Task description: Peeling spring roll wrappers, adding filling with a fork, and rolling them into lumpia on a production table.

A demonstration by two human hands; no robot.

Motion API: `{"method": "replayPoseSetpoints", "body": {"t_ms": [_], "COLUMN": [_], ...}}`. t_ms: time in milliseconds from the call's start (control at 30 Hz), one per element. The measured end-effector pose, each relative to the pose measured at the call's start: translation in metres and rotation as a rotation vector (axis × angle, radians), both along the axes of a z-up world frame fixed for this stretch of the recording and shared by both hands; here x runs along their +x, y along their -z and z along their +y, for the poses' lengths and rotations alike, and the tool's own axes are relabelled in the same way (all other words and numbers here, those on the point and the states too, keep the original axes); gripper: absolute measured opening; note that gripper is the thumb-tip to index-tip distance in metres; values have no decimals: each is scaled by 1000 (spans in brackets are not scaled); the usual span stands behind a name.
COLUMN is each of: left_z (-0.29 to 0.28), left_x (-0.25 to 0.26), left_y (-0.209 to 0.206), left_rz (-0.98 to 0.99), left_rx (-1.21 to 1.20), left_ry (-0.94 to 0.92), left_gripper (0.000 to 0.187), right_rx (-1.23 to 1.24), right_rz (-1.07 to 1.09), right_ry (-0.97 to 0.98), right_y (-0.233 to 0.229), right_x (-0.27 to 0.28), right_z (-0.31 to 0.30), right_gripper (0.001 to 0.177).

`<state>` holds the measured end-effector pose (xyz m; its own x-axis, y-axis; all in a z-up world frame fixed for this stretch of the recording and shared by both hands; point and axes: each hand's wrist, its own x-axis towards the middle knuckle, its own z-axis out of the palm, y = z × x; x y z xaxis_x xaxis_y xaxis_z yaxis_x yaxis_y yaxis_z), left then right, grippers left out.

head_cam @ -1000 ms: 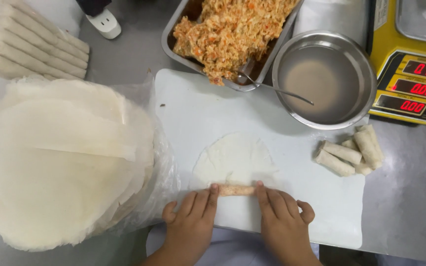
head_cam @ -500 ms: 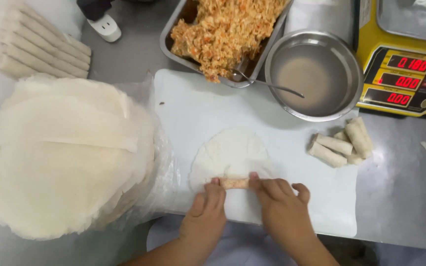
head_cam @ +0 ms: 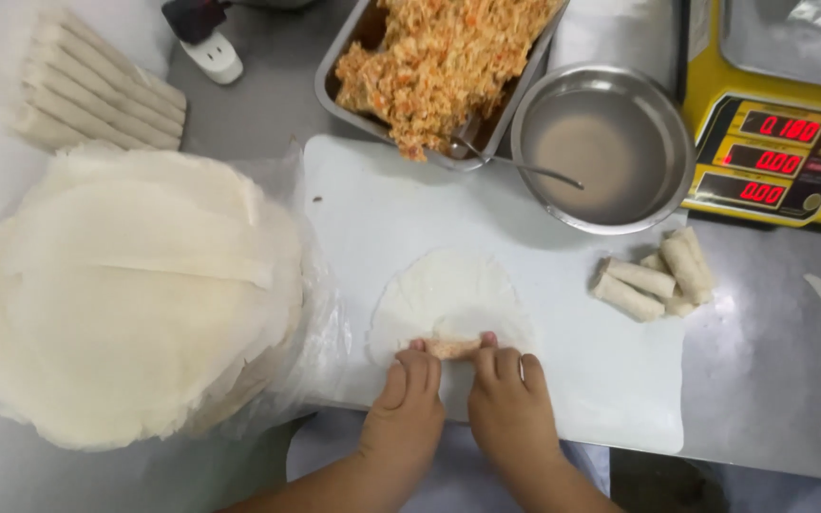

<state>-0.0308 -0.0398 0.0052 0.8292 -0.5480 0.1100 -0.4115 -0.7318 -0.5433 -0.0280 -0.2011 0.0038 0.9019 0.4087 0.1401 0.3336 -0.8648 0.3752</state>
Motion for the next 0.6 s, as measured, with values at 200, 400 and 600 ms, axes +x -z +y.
{"method": "replayPoseSetpoints", "body": {"t_ms": [200, 400, 600], "left_z": [20, 29, 28], "left_x": [-3, 0, -6], "left_y": [4, 0, 6], "left_rz": [16, -16, -41], "left_rx": [-289, -457, -439], "left_ry": [59, 89, 64], "left_gripper": [55, 50, 51], "right_rx": [334, 562, 417], "right_rz": [163, 124, 197], "right_ry": [5, -1, 63], "right_y": [-5, 0, -9], "right_x": [-1, -10, -8], "right_z": [-41, -45, -43], "right_gripper": [54, 57, 79]}}
